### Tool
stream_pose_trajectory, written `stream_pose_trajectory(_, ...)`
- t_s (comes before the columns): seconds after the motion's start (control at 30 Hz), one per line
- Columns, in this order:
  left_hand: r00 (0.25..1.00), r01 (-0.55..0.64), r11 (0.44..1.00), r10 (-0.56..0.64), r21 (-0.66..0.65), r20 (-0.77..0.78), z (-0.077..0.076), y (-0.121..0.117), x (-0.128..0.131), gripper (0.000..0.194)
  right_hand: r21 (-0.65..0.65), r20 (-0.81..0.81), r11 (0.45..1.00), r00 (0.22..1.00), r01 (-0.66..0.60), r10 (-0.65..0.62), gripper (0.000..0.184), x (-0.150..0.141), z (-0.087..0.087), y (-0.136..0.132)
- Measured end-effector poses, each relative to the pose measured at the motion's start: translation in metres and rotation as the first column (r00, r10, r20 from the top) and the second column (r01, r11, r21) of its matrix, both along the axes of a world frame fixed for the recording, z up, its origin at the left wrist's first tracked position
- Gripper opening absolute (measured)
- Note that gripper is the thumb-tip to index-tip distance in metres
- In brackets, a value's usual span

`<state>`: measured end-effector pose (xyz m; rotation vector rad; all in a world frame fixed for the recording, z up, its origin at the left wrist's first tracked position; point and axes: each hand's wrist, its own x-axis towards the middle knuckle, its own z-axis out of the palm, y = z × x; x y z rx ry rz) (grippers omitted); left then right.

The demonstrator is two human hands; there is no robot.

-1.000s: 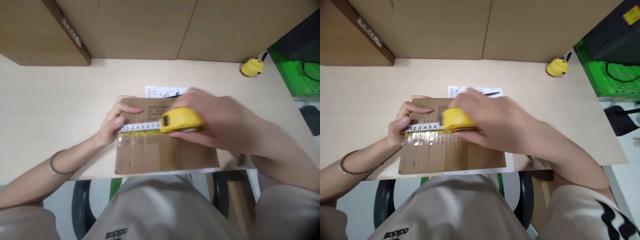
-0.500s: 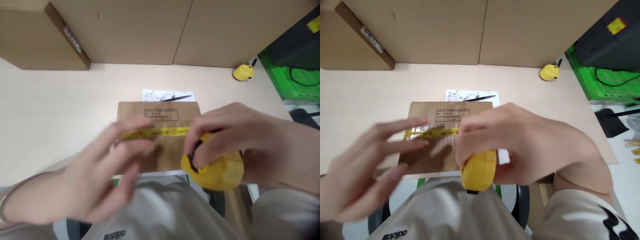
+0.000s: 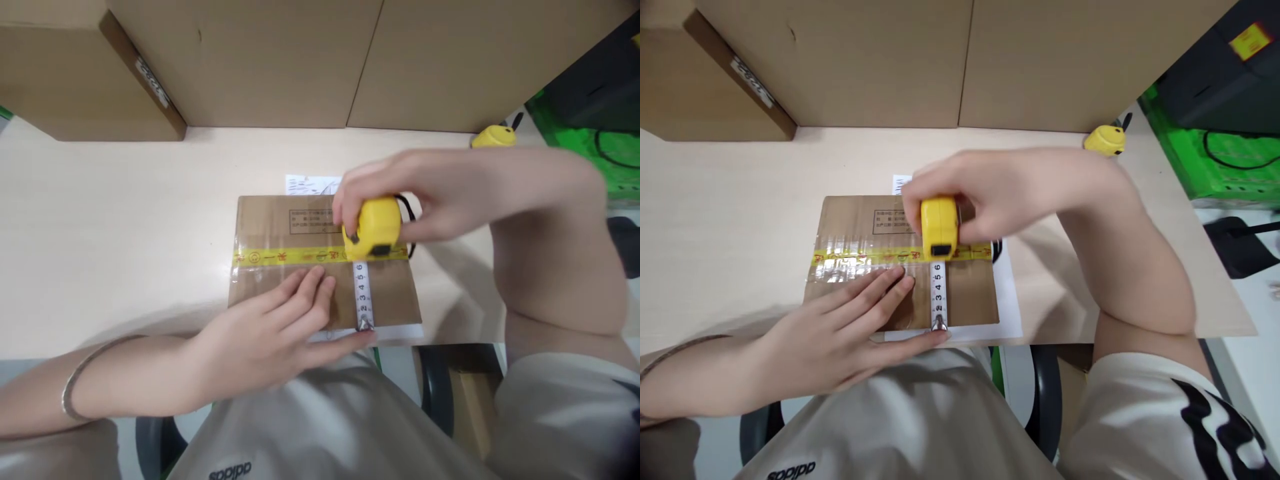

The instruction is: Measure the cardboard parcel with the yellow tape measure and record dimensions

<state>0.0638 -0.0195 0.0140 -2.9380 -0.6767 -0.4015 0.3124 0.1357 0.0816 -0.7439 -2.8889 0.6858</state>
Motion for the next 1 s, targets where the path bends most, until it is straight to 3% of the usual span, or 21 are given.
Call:
stream_pose_trajectory(0.1, 0.998, -0.009, 0.997, 0.014, 0.083, -0.06, -0.001, 0.0, 0.003, 0.065, -0.135, 0.081, 0.991, 0.997, 0.003, 0.008, 0.036, -0.005, 0.007, 0.04)
stream_pose_trajectory(0.2, 0.996, 0.011, 0.992, 0.0, 0.129, -0.086, -0.001, 0.001, 0.003, 0.069, -0.179, 0.082, 0.976, 0.99, 0.125, -0.112, 0.036, -0.007, 0.01, 0.066)
stream_pose_trajectory(0.37, 0.995, 0.022, 0.986, -0.007, 0.162, -0.097, 0.0, 0.003, 0.002, 0.072, -0.269, 0.138, 0.941, 0.975, 0.205, -0.173, 0.036, -0.01, 0.009, 0.074)
stream_pose_trajectory(0.63, 0.995, 0.031, 0.989, -0.016, 0.147, -0.1, -0.003, 0.003, -0.003, 0.079, -0.239, 0.111, 0.962, 0.988, 0.132, -0.108, 0.037, -0.023, 0.0, 0.079)
stream_pose_trajectory(0.73, 0.995, 0.019, 0.992, -0.006, 0.123, -0.102, -0.004, 0.003, -0.004, 0.083, -0.168, 0.148, 0.971, 0.979, 0.167, -0.143, 0.036, -0.017, 0.007, 0.076)
stream_pose_trajectory(0.83, 0.995, 0.004, 0.995, 0.006, 0.1, -0.1, -0.004, 0.004, -0.005, 0.083, -0.049, 0.058, 0.99, 0.99, 0.133, -0.131, 0.042, -0.001, 0.015, 0.059)
stream_pose_trajectory(0.93, 0.999, 0.032, 0.997, -0.035, 0.069, 0.034, -0.004, 0.007, -0.007, 0.074, -0.029, -0.057, 0.999, 0.998, -0.032, 0.03, 0.051, 0.013, 0.012, 0.021)
stream_pose_trajectory(1.0, 0.983, 0.06, 0.998, -0.063, 0.024, 0.172, -0.006, 0.009, -0.009, 0.077, -0.114, -0.15, 0.982, 0.979, -0.153, 0.135, 0.045, 0.018, 0.001, -0.015)
